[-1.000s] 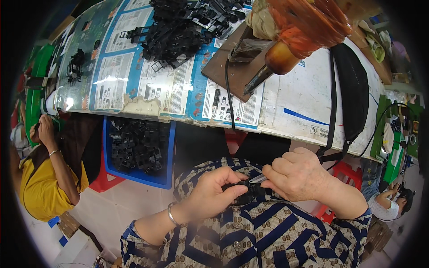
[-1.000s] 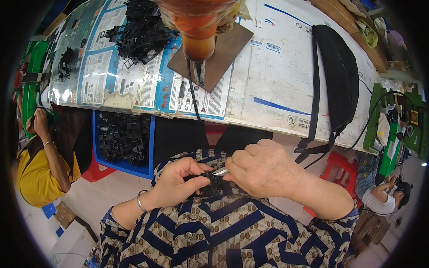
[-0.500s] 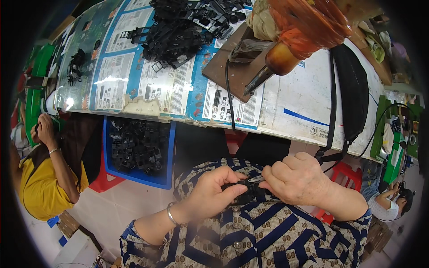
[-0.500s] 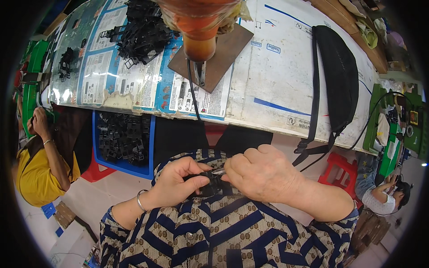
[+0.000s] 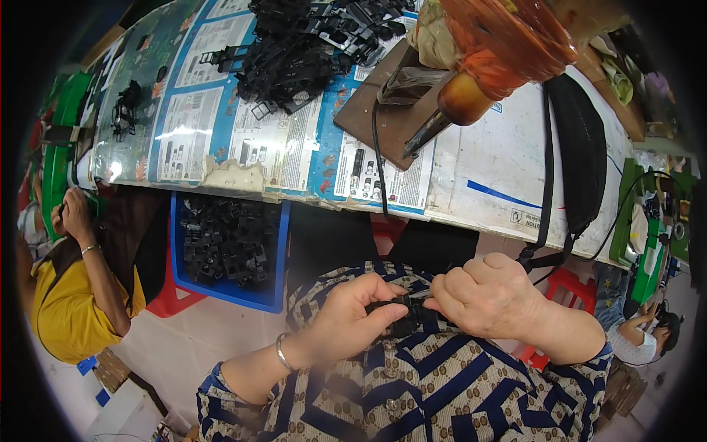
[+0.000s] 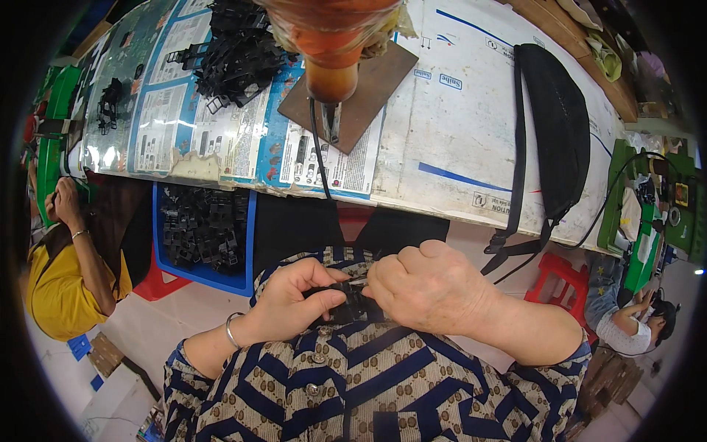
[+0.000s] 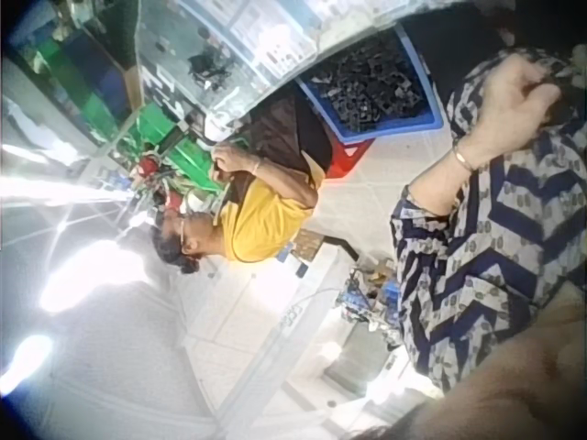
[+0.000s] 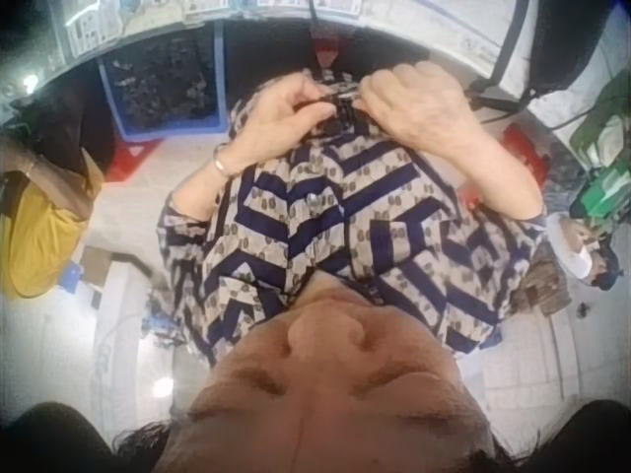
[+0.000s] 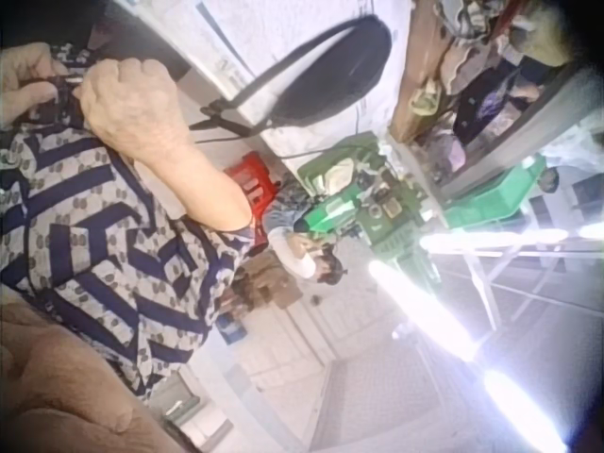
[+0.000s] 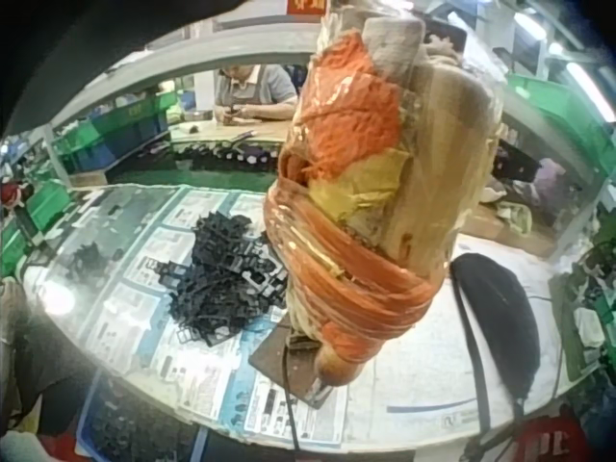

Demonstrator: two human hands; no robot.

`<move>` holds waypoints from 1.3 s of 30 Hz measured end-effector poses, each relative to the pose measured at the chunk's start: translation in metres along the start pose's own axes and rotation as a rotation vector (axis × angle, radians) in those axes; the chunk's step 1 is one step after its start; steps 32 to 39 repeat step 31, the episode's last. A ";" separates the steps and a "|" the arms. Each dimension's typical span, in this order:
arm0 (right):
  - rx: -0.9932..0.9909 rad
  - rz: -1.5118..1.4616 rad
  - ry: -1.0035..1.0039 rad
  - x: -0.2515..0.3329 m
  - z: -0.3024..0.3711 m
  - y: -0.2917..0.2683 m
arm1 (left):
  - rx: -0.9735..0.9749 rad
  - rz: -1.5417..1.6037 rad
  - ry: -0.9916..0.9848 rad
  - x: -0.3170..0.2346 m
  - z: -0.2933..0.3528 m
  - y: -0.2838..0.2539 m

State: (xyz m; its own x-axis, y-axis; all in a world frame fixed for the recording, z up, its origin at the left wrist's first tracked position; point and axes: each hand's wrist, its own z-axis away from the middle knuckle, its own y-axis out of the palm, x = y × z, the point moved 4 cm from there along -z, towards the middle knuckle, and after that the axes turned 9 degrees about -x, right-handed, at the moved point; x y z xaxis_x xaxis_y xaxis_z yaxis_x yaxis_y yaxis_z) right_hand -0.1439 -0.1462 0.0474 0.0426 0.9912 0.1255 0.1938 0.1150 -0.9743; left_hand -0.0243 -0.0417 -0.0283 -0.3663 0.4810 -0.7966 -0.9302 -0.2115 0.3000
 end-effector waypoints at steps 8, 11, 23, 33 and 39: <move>-0.060 -0.061 0.096 -0.013 -0.004 -0.007 | -0.009 0.046 -0.032 0.001 0.000 -0.001; -0.024 -0.149 0.101 -0.011 -0.001 -0.002 | -0.023 0.015 -0.006 -0.002 0.000 -0.001; 0.063 -0.067 0.006 -0.003 -0.002 -0.002 | -0.028 -0.016 0.014 -0.001 0.001 0.001; 0.183 -0.145 0.059 -0.003 -0.008 -0.005 | -0.016 -0.085 0.051 -0.004 0.003 0.001; 0.183 -0.145 0.059 -0.003 -0.008 -0.005 | -0.016 -0.085 0.051 -0.004 0.003 0.001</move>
